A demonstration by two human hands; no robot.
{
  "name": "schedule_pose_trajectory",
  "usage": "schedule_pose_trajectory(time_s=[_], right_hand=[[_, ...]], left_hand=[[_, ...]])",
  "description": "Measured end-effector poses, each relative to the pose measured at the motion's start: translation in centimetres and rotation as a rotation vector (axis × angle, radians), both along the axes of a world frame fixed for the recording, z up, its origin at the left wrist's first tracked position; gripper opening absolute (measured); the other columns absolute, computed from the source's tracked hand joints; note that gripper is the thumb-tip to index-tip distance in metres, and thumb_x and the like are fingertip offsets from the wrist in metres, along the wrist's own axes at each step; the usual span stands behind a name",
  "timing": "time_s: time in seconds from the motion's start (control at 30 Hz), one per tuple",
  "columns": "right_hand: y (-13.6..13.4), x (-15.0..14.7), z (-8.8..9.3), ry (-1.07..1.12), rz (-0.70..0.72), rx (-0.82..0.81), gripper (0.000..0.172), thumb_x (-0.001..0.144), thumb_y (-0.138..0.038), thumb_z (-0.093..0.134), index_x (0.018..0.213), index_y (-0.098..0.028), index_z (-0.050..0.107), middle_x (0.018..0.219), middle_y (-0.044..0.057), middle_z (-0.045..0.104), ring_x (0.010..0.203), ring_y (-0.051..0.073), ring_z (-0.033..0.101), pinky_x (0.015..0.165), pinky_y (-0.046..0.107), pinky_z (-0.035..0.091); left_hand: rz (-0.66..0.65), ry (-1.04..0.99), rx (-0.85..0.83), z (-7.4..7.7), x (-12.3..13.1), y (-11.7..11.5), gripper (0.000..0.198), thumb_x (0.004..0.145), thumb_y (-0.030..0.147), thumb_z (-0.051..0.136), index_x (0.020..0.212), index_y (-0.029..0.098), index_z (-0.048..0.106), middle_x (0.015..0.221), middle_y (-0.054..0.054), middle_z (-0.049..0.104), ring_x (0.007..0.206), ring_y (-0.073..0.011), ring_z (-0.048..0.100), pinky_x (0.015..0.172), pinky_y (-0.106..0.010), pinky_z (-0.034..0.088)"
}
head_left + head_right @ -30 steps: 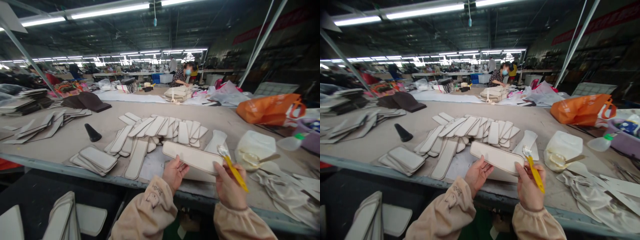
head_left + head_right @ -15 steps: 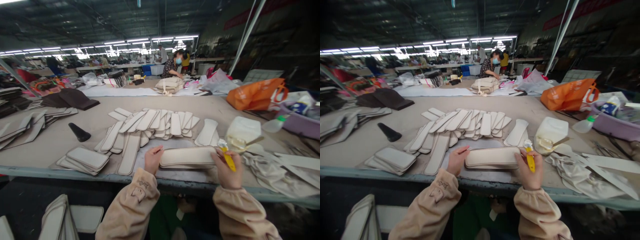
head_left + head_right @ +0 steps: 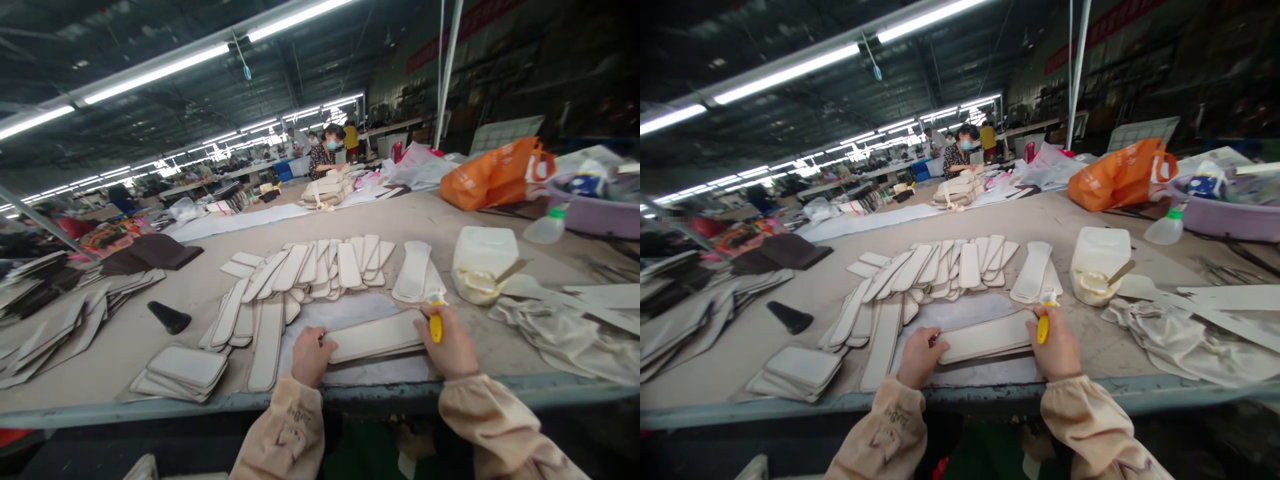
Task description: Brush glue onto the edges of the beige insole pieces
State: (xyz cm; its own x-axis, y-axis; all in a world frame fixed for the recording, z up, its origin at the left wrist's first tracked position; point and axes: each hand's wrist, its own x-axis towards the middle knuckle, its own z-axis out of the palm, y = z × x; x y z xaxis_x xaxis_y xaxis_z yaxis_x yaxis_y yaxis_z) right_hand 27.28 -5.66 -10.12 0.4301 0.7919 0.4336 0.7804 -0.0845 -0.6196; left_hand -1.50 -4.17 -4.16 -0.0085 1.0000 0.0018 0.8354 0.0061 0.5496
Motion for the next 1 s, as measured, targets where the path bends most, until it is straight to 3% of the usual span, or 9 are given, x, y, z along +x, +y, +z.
schedule_pose_trajectory(time_s=[0.17,0.3,0.43,0.6,0.83,1.0], right_hand=[[-0.6,-0.3,0.7,-0.134,0.040,0.018,0.030,0.084,-0.039,0.055,0.108,-0.022,0.052,0.104,0.006,0.069,0.087,0.028,0.066,0.069,0.038,0.052],[-1.1,-0.6,1.8,-0.149,0.083,0.087,0.031,0.085,-0.036,0.058,0.110,-0.021,0.052,0.108,0.007,0.068,0.096,0.028,0.065,0.078,0.038,0.053],[-1.3,-0.9,2.5,-0.115,0.182,0.169,0.033,0.086,-0.037,0.060,0.113,-0.022,0.051,0.110,0.007,0.067,0.100,0.025,0.065,0.083,0.036,0.053],[-1.4,-1.1,3.1,-0.034,0.375,0.145,0.027,0.087,-0.039,0.059,0.106,-0.025,0.047,0.122,0.007,0.064,0.107,0.024,0.064,0.086,0.036,0.053],[-2.0,-1.0,3.6,0.263,0.576,0.091,0.030,0.084,-0.040,0.063,0.101,-0.026,0.042,0.119,0.007,0.066,0.096,0.021,0.068,0.081,0.036,0.055],[-2.5,-2.1,3.3,0.313,0.709,0.058,0.031,0.083,-0.036,0.065,0.101,-0.026,0.042,0.124,0.008,0.063,0.107,0.022,0.065,0.089,0.038,0.052]], left_hand=[[0.053,-0.024,-0.035,0.3,-0.3,0.3,0.050,0.068,0.026,0.068,0.116,0.014,0.065,0.089,-0.007,0.064,0.079,-0.0198,0.059,0.076,-0.032,0.042],[0.129,-0.365,-0.042,0.2,-0.1,0.5,0.051,0.064,0.022,0.069,0.114,0.013,0.062,0.073,0.000,0.059,0.069,-0.0151,0.055,0.069,-0.029,0.042],[0.145,-0.890,-0.005,0.5,0.9,0.5,0.049,0.062,0.024,0.073,0.109,0.016,0.063,0.075,0.003,0.055,0.064,-0.0095,0.051,0.060,-0.023,0.041],[0.121,-1.339,0.141,2.1,2.1,0.5,0.044,0.057,0.021,0.080,0.099,0.020,0.069,0.080,0.003,0.059,0.072,-0.0081,0.056,0.068,-0.020,0.046],[0.330,-1.633,0.135,3.2,2.4,1.7,0.031,0.069,0.015,0.071,0.098,0.022,0.066,0.085,0.001,0.069,0.079,-0.0109,0.065,0.082,-0.025,0.050],[0.445,-1.768,0.098,3.4,2.8,2.6,0.018,0.080,0.010,0.060,0.095,0.020,0.063,0.083,0.001,0.071,0.081,-0.0107,0.067,0.085,-0.026,0.052]])
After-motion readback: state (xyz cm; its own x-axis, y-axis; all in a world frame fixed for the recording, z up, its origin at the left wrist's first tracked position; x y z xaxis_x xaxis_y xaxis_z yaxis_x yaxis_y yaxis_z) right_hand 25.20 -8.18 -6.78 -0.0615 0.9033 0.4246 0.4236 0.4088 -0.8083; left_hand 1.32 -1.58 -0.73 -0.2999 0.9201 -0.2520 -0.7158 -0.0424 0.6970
